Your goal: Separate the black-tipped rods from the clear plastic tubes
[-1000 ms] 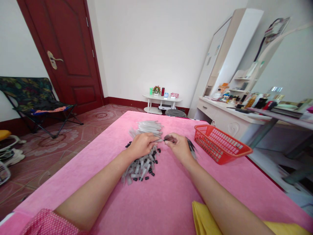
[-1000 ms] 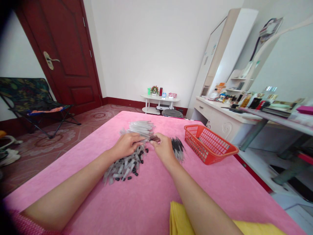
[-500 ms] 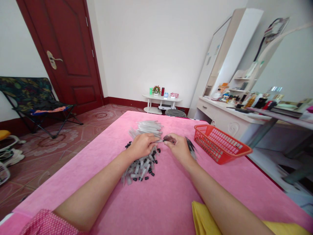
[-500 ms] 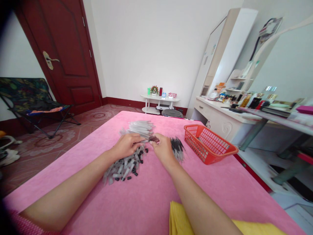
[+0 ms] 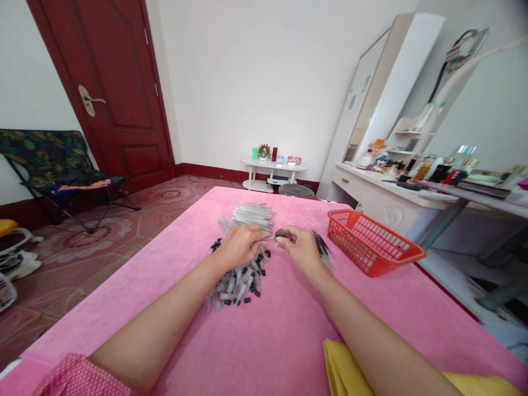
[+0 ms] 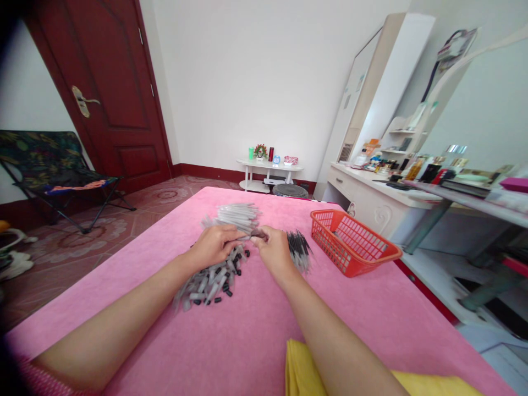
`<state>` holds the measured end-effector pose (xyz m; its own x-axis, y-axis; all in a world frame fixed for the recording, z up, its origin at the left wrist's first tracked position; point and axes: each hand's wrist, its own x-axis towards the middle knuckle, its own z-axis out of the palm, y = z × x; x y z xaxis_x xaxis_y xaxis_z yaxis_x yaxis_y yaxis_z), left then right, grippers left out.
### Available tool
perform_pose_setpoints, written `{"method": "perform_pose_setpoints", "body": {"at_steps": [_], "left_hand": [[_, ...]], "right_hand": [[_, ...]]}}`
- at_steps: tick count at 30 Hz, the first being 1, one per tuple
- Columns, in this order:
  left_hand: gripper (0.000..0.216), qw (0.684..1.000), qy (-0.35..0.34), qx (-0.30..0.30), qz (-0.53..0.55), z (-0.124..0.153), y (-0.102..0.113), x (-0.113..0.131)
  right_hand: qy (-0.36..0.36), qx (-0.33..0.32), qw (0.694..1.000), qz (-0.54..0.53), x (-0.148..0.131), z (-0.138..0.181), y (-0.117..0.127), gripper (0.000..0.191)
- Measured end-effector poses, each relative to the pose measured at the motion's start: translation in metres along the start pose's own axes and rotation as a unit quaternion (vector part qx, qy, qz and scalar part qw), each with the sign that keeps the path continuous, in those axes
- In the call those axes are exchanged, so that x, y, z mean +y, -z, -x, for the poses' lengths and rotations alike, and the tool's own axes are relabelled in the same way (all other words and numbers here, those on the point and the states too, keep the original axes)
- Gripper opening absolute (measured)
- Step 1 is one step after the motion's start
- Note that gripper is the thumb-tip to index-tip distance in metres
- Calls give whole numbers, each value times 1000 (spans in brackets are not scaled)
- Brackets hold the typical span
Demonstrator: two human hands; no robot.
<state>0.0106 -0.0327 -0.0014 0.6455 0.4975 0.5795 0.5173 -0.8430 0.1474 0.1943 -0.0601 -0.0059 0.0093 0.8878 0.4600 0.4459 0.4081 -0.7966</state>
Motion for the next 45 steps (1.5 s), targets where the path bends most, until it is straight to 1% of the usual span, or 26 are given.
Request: {"method": "perform_pose_setpoints", "body": {"at_steps": [1,5,6,8,10,12,13,15,16,17,20,21,22,24,25,26,29,30,32,35,37,39,40,41,43,45], "left_hand": [[30,1000,-3,3,3,0,0,1],[31,1000,-12,7,5,-1,0,2],[31,1000,-11,7,4,-1,0,2],[31,1000,-5,8,1,0,0,0],[30,1000,2,9,-3,1,-1,-2],[30,1000,4,6,-5,2,-2,-3],[30,1000,3,3,-5,2,-3,-4],[31,1000,0,-2,-5,3,-3,-4],[31,1000,0,-3,-5,3,-4,-4],[32,1000,2,-4,-5,3,-4,-4],[31,1000,6,-3,-5,3,-4,-4],[31,1000,4,-5,-5,3,-4,-4],[31,1000,1,-7,-4,3,-4,-4],[31,1000,-7,-10,-1,3,-4,-4],[31,1000,-10,-9,1,3,-4,-4],[31,1000,-11,-7,2,3,-4,-4],[30,1000,-7,-2,3,3,-5,-4],[30,1000,-7,-2,4,3,-5,-4],[31,1000,-9,-7,6,3,-5,-4],[33,1000,-6,-5,9,4,-5,-4],[31,999,26,29,15,4,-5,-9],[26,990,87,104,40,4,-6,-18],[23,978,123,156,66,4,-7,-24],[20,959,160,212,104,3,-7,-30],[18,900,224,305,217,2,-6,-42],[15,820,253,380,345,1,-3,-51]], "right_hand": [[-1,-3,1000,8,1,1,0,10],[-19,-25,999,42,2,2,2,40],[-22,-31,998,45,2,2,3,43],[-10,-32,998,45,1,2,3,36],[15,-26,999,45,2,1,2,19],[28,-31,998,56,4,1,2,13],[26,-40,997,66,5,1,2,17],[13,-57,995,85,7,1,3,33],[7,-60,994,87,8,1,3,36],[6,-58,995,84,8,1,3,33],[17,-51,997,61,8,1,3,14],[18,-57,996,59,7,1,3,13],[13,-65,996,61,7,1,3,16],[-5,-79,994,70,7,1,3,31],[-12,-79,994,70,8,1,3,35],[-15,-76,995,67,8,1,3,34],[-3,-68,997,49,8,1,2,16],[-1,-73,996,44,8,0,1,14],[-17,-97,995,33,7,0,1,23],[-85,-129,988,-21,7,0,-1,41],[-129,-134,981,-61,9,1,-3,47],[-136,-140,979,-54,13,3,-6,46],[-123,-145,981,-27,15,4,-8,41],[-102,-147,984,12,18,6,-10,34],[-55,-141,983,102,24,10,-13,16],[-26,-127,978,164,27,14,-17,6]]}}
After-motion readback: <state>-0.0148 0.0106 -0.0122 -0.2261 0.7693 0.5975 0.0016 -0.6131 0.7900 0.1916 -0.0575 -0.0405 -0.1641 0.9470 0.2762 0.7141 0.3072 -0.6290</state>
